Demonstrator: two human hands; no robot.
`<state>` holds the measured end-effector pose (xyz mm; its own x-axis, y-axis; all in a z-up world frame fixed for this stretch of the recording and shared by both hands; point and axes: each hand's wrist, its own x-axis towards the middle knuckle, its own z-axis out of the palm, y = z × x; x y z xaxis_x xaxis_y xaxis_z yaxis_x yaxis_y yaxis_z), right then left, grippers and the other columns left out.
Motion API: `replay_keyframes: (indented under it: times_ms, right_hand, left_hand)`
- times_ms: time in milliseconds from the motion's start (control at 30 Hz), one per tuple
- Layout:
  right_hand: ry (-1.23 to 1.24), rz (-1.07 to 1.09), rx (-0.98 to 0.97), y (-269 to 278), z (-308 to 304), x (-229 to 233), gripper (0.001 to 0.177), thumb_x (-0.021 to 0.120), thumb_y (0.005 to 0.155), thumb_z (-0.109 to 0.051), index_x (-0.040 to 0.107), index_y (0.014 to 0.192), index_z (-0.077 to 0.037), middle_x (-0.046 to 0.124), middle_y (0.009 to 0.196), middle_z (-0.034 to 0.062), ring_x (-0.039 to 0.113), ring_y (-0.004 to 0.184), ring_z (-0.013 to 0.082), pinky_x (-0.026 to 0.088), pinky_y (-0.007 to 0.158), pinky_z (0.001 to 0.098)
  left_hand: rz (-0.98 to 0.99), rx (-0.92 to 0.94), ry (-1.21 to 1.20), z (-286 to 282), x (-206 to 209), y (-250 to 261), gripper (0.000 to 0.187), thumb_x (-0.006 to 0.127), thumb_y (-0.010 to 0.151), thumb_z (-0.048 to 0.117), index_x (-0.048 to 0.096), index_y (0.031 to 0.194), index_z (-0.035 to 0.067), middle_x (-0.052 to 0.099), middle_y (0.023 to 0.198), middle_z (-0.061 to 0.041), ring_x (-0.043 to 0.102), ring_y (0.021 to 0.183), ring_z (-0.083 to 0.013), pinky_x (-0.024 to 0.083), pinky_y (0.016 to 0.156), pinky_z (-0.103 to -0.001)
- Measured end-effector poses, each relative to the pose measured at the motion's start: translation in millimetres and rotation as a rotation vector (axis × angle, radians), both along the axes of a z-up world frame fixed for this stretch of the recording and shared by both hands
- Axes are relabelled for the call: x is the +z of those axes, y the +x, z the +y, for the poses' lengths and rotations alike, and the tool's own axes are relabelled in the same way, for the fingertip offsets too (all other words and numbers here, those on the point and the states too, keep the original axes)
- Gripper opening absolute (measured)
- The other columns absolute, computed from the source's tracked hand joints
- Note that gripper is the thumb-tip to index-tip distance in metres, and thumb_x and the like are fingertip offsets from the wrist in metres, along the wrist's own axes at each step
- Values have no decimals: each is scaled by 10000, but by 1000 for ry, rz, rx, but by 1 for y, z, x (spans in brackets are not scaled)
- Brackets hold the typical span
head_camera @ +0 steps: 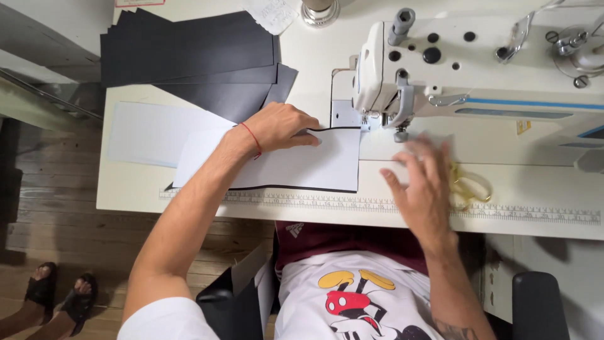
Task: Aligning leather strips with a white backing and trimming the edges using scissors
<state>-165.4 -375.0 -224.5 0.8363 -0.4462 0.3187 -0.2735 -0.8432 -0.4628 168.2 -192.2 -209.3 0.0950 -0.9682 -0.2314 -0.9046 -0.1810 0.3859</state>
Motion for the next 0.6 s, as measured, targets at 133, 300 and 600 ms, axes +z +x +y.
replay_keyframes:
  times_ms: [133, 300, 600]
  right_hand:
    - [-184, -100, 105, 6, 0, 7, 481, 860, 1103, -467, 821, 1413, -101, 722, 1426, 177, 663, 1500, 455, 465, 1336, 632]
    - [-118, -5, 297, -1, 14, -17, 499, 774, 1103, -478, 786, 1524, -209, 739, 1621, 46, 632, 1580, 311, 346, 1412, 637]
    - [-135, 39, 293, -3, 11, -13, 487, 740, 1131, -463, 765, 1538, -196, 720, 1647, 23, 594, 1622, 273, 291, 1448, 617]
  left_hand:
    - [-28, -68, -26, -8, -16, -9, 408, 713, 1120, 604, 808, 1367, 294, 905, 1231, 11, 857, 1107, -347, 685, 928, -573]
    - [-171, -131, -174, -15, -20, -19, 423, 741, 1090, 634, 762, 1359, 309, 864, 1241, 51, 816, 1203, -233, 682, 923, -463]
    - [-241, -271, -541, -18, -17, -33, 512, 700, 1173, 565, 772, 1547, 223, 783, 1594, -23, 650, 1566, -183, 430, 1338, -458]
